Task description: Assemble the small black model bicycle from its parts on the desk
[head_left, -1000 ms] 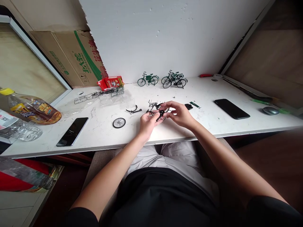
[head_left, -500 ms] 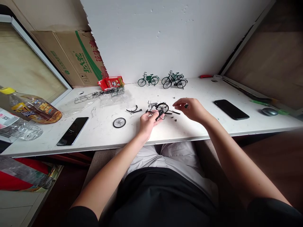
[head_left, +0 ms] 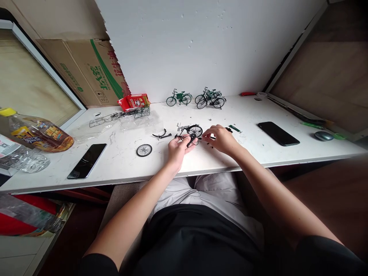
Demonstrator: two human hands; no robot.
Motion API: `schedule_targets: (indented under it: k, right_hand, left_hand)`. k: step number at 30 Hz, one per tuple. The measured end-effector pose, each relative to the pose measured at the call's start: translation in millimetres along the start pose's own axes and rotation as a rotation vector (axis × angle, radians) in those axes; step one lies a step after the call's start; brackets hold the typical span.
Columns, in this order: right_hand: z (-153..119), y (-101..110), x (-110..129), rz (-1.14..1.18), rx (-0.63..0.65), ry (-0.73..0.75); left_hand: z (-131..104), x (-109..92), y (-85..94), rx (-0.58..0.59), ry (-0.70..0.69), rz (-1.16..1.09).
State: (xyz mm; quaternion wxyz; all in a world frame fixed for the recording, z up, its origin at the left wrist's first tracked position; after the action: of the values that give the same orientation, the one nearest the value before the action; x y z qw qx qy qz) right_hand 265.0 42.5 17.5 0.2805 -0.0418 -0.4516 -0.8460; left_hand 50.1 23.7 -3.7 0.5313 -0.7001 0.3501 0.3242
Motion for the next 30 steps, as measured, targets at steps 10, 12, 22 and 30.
schedule_targets:
  k: [10, 12, 22, 30]
  right_hand:
    - [-0.9, -5.5, -0.3, -0.012, -0.031, -0.03]
    - [-0.9, -4.9, -3.4, -0.063, -0.017, -0.051]
    - [-4.1, -17.1, -15.7, -0.196, 0.027, 0.01]
    - [9.0, 8.0, -25.6, 0.144, -0.225, -0.215]
  left_hand:
    - [1.0, 1.2, 0.4, 0.006, -0.006, -0.006]
    - [0.7, 1.0, 0.3, 0.008, -0.008, -0.003]
    - [0.1, 1.1, 0.5, 0.009, -0.003, -0.008]
    - [-1.4, -0.8, 0.0, 0.005, 0.003, -0.009]
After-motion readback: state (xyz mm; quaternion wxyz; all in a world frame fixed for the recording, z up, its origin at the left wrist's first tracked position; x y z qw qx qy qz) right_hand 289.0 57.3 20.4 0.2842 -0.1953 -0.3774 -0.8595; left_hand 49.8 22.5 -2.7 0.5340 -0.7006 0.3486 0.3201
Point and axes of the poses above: each hand's wrist, its own z-axis towards the middle knuckle, its own y-axis out of the back of the hand, x = y × z, the point moved 1 cm from there along z, towards the middle knuckle, and after that the axes turned 14 degrees about -x, right-handed, at the moved point
